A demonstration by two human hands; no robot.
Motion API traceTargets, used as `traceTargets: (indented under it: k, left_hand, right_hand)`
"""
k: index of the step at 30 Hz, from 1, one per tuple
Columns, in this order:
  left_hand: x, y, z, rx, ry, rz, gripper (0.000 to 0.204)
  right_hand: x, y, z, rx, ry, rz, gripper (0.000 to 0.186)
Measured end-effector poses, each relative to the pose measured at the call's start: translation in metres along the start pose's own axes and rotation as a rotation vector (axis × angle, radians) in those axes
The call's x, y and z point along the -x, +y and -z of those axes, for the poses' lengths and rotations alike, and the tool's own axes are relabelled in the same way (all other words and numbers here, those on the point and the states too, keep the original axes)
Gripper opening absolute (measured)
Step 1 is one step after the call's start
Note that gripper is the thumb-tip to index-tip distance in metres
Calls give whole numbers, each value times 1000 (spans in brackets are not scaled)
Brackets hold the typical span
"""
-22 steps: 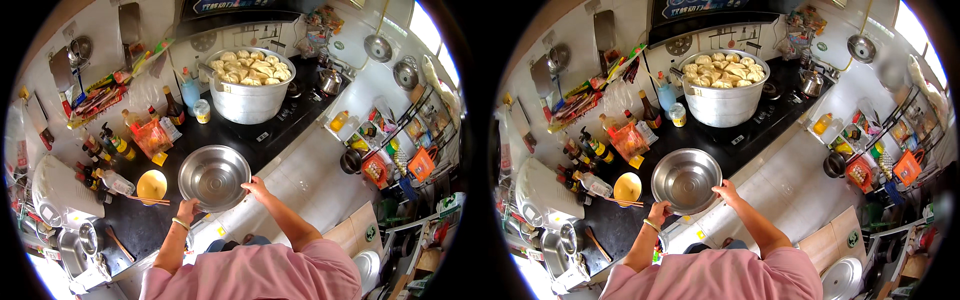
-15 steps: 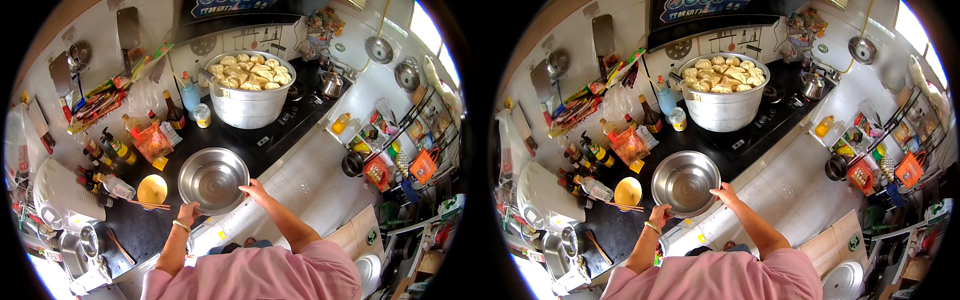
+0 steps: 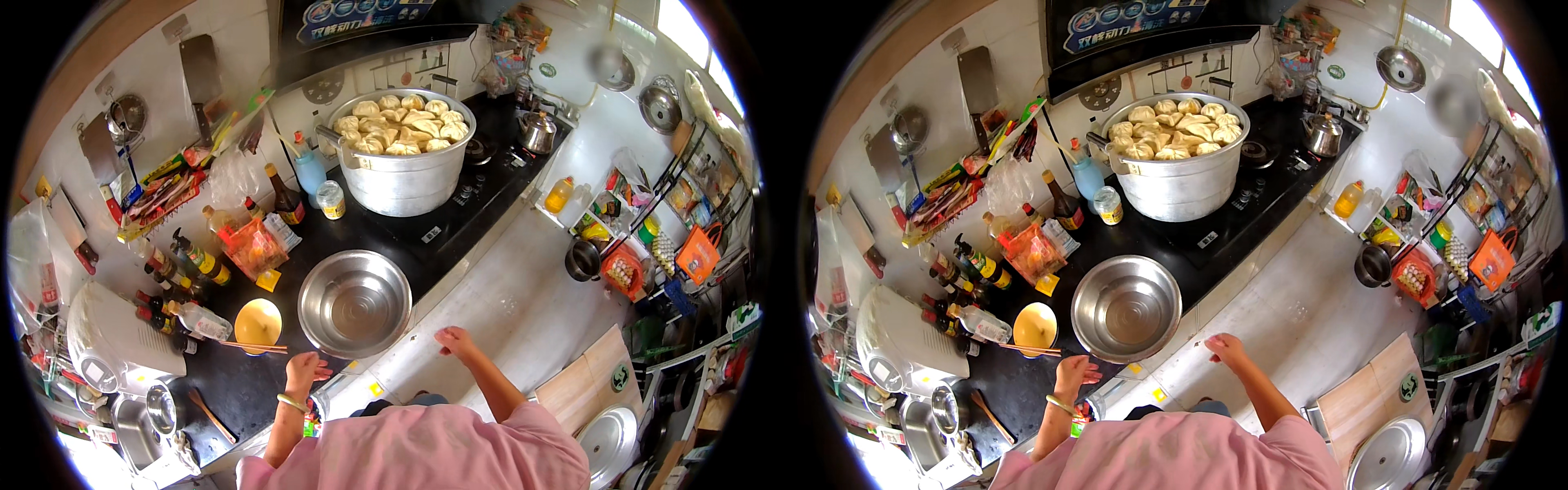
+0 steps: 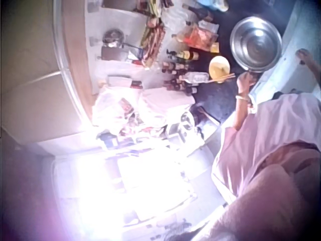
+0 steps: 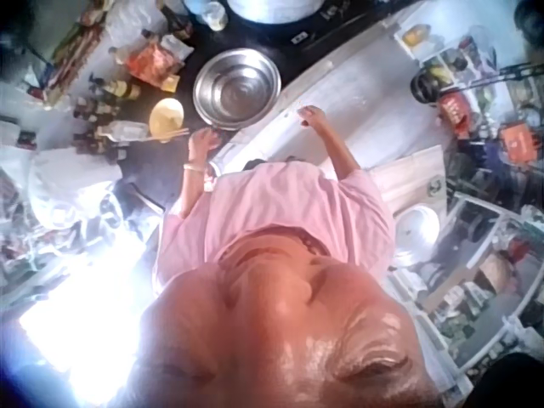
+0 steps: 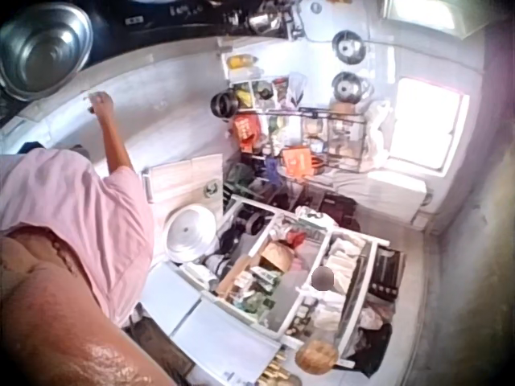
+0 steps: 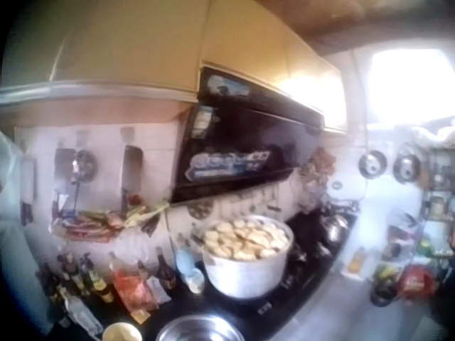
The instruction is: The person fills a metal bowl with water at the sink, then retrieves a woven basket. Using a large spoon, they transfer steamed dumplings from a large pot on the stove into the basket.
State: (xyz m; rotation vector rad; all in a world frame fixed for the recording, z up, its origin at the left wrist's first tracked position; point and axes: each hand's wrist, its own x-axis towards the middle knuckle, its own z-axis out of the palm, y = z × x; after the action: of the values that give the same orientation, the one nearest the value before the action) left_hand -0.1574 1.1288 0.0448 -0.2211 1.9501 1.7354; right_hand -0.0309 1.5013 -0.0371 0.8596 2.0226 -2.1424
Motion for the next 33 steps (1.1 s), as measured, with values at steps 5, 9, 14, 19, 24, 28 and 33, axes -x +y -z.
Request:
traceTargets:
  k: [5, 9, 14, 19, 24, 28, 33]
  left_hand:
    - [23, 20, -9, -63, 78, -153, 17]
    - [24, 28, -31, -79, 101, -206, 13]
    - [16, 30, -73, -182, 29, -309, 19]
    - [19, 42, -116, -288, -83, -378, 24]
    - [8, 40, -130, -331, -224, -420, 23]
    - [-4, 44, -153, -387, -351, -538, 16]
    - [-21, 49, -176, -293, -557, -472, 6]
  right_hand:
    - [31, 36, 25, -94, 76, -49, 23]
    - [51, 42, 37, -103, 114, -60, 18]
    - [62, 42, 55, 8, 138, -53, 15]
    - [69, 35, 73, 107, 237, -56, 19]
    - [85, 26, 79, 35, 318, -67, 24]
    - [100, 36, 80, -138, 434, -88, 28]
    - [128, 36, 87, -127, 489, -62, 32]
